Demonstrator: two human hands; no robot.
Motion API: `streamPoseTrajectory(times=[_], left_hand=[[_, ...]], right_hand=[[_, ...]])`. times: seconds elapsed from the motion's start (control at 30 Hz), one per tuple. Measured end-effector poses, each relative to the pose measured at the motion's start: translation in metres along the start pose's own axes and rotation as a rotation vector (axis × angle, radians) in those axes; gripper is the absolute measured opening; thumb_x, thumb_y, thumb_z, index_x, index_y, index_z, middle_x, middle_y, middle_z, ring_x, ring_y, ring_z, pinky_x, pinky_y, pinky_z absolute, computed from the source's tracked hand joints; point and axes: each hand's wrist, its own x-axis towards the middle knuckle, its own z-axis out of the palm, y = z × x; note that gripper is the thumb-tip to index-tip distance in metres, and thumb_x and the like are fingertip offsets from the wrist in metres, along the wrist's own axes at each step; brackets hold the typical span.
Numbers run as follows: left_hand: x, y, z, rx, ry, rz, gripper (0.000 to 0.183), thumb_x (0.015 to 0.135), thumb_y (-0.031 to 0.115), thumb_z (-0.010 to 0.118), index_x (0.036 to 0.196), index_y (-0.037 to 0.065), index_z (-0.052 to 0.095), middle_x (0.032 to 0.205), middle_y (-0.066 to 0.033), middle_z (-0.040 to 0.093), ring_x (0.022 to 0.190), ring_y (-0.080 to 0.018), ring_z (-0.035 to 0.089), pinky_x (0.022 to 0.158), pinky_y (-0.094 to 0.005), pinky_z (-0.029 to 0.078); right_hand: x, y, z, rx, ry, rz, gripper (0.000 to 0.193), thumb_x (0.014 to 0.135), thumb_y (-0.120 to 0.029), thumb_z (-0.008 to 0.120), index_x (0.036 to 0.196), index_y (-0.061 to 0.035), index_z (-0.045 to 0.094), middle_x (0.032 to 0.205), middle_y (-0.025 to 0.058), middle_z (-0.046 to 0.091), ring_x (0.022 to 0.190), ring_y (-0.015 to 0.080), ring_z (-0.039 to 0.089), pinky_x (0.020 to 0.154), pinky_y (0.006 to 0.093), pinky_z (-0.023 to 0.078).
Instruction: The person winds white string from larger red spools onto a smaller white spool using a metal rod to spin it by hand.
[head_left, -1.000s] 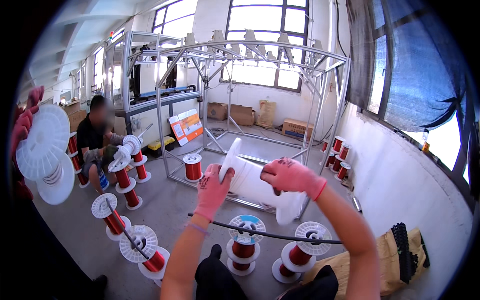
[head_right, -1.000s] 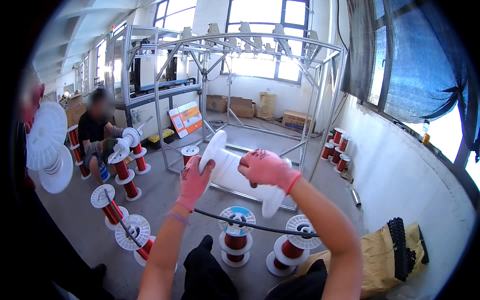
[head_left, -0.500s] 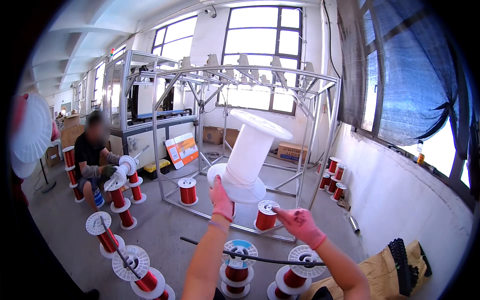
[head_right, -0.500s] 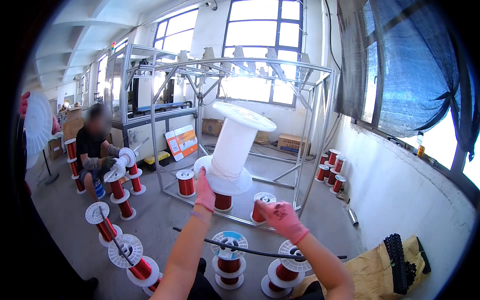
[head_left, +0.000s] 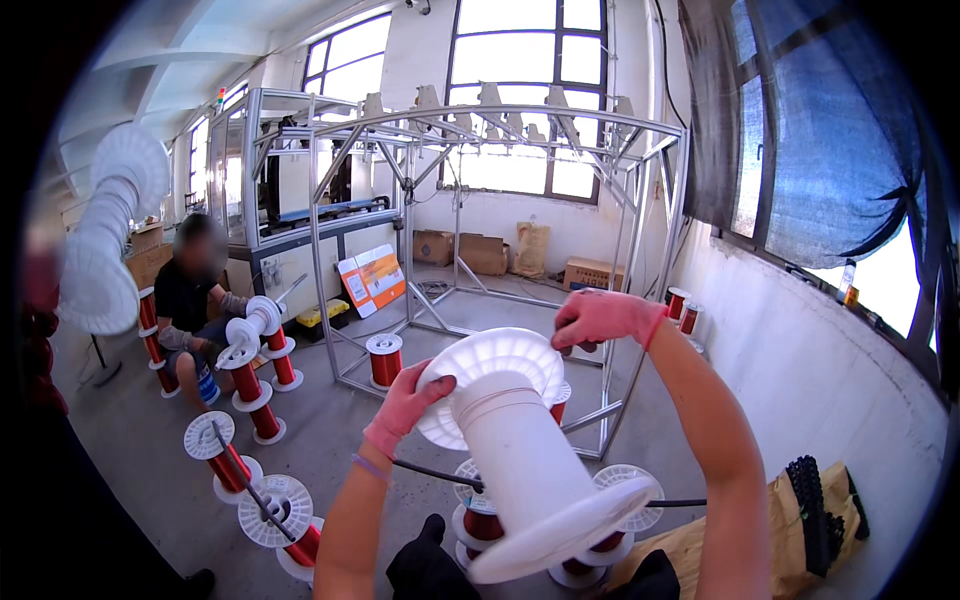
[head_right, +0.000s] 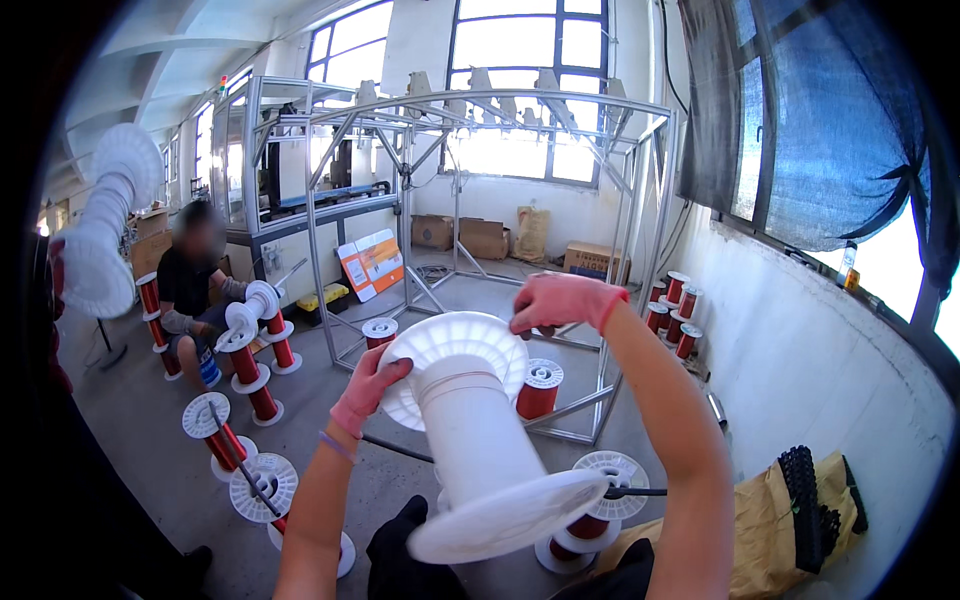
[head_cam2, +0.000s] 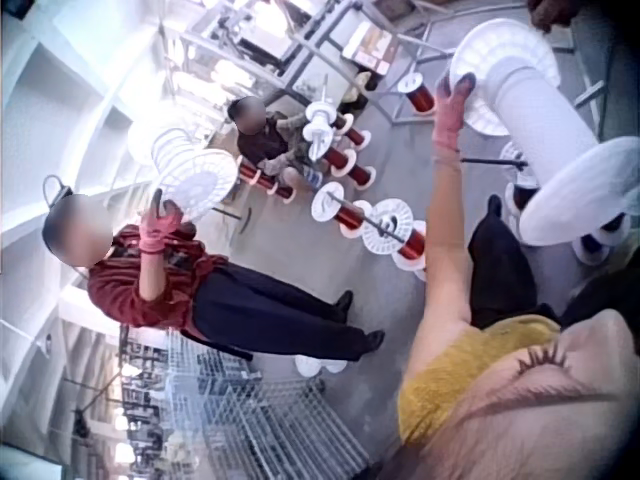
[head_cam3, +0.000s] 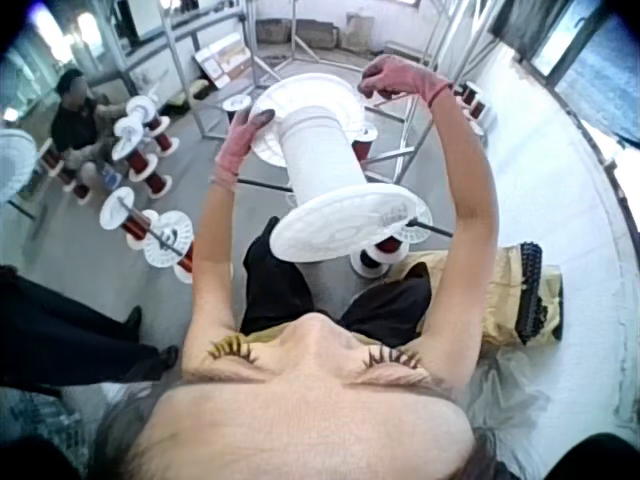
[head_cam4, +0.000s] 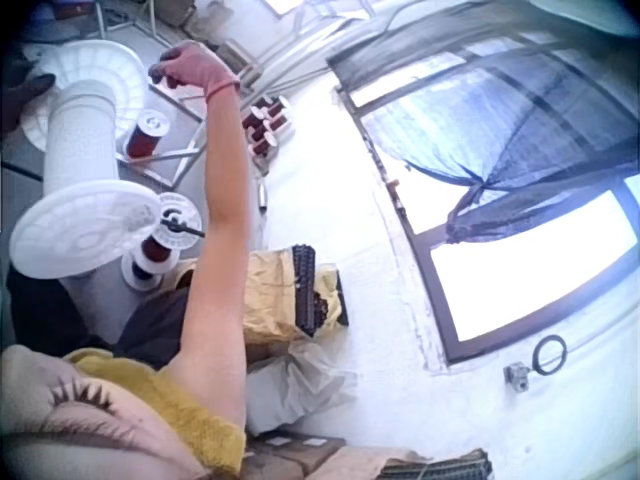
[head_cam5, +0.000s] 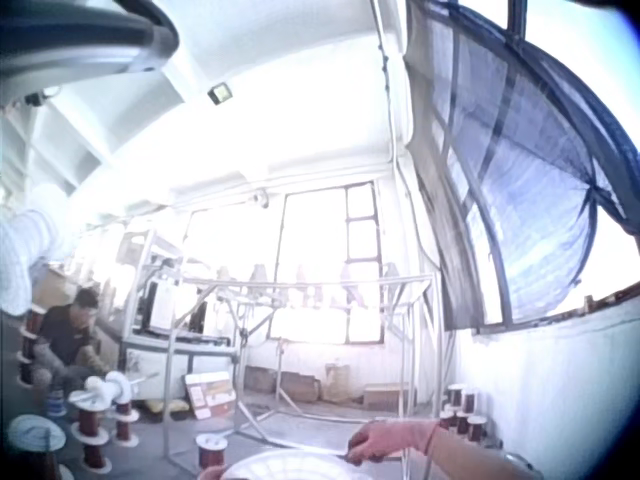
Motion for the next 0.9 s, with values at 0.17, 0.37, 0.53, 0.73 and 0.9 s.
streamPoseTrajectory(times=[0.17, 0.37, 0.53, 0.73, 0.9], left_hand=[[0.007, 0.013, 0.02, 0.644, 0.126, 0.222, 0.029, 0.086, 0.028, 0.066, 0.097, 0.001, 0.063, 0.088, -0.011, 0.064, 0.079, -0.0245, 0.063, 0.07, -0.0358, 0.048], [0.03, -0.012, 0.07, 0.963, 0.422, 0.151, 0.035, 0.089, 0.041, 0.059, 0.095, 0.007, 0.062, 0.096, -0.0119, 0.063, 0.086, -0.0337, 0.063, 0.071, -0.0436, 0.049], [0.089, -0.048, 0.095, 0.684, 0.671, 0.004, 0.04, 0.09, 0.04, 0.058, 0.095, 0.001, 0.061, 0.098, -0.019, 0.063, 0.088, -0.0382, 0.062, 0.078, -0.0448, 0.047], [0.173, -0.097, 0.101, -0.181, 0.98, -0.034, 0.045, 0.089, 0.037, 0.061, 0.103, -0.006, 0.06, 0.1, -0.0198, 0.065, 0.091, -0.0327, 0.063, 0.079, -0.0404, 0.049], [0.186, -0.103, 0.093, -0.12, 0.83, -0.042, 0.045, 0.087, 0.034, 0.063, 0.106, -0.007, 0.061, 0.096, -0.0172, 0.067, 0.086, -0.0286, 0.064, 0.08, -0.0367, 0.049]], right_hand=[[-0.011, -0.058, 0.025, -0.398, 0.103, 0.03, 0.029, 0.082, -0.033, 0.055, 0.082, -0.0064, 0.068, 0.071, 0.0053, 0.068, 0.071, 0.0216, 0.067, 0.07, 0.0338, 0.051], [-0.007, -0.02, 0.061, -0.687, 0.448, -0.047, 0.024, 0.088, -0.026, 0.052, 0.087, -0.0091, 0.069, 0.084, 0.0089, 0.07, 0.078, 0.0272, 0.069, 0.065, 0.0398, 0.053], [0.009, 0.004, 0.081, -0.78, 0.614, -0.031, 0.022, 0.09, -0.026, 0.051, 0.083, -0.0084, 0.061, 0.071, 0.013, 0.066, 0.069, 0.0307, 0.067, 0.057, 0.0419, 0.051], [0.003, 0.033, 0.09, -0.822, 0.654, 0.018, 0.011, 0.085, -0.012, 0.054, 0.095, -0.0116, 0.059, 0.077, 0.0052, 0.069, 0.068, 0.0244, 0.068, 0.06, 0.0364, 0.052], [-0.027, 0.082, 0.06, -0.864, 0.82, -0.085, 0.011, 0.087, -0.019, 0.056, 0.079, -0.0119, 0.057, 0.063, 0.0058, 0.062, 0.064, 0.0255, 0.064, 0.066, 0.0367, 0.051]])
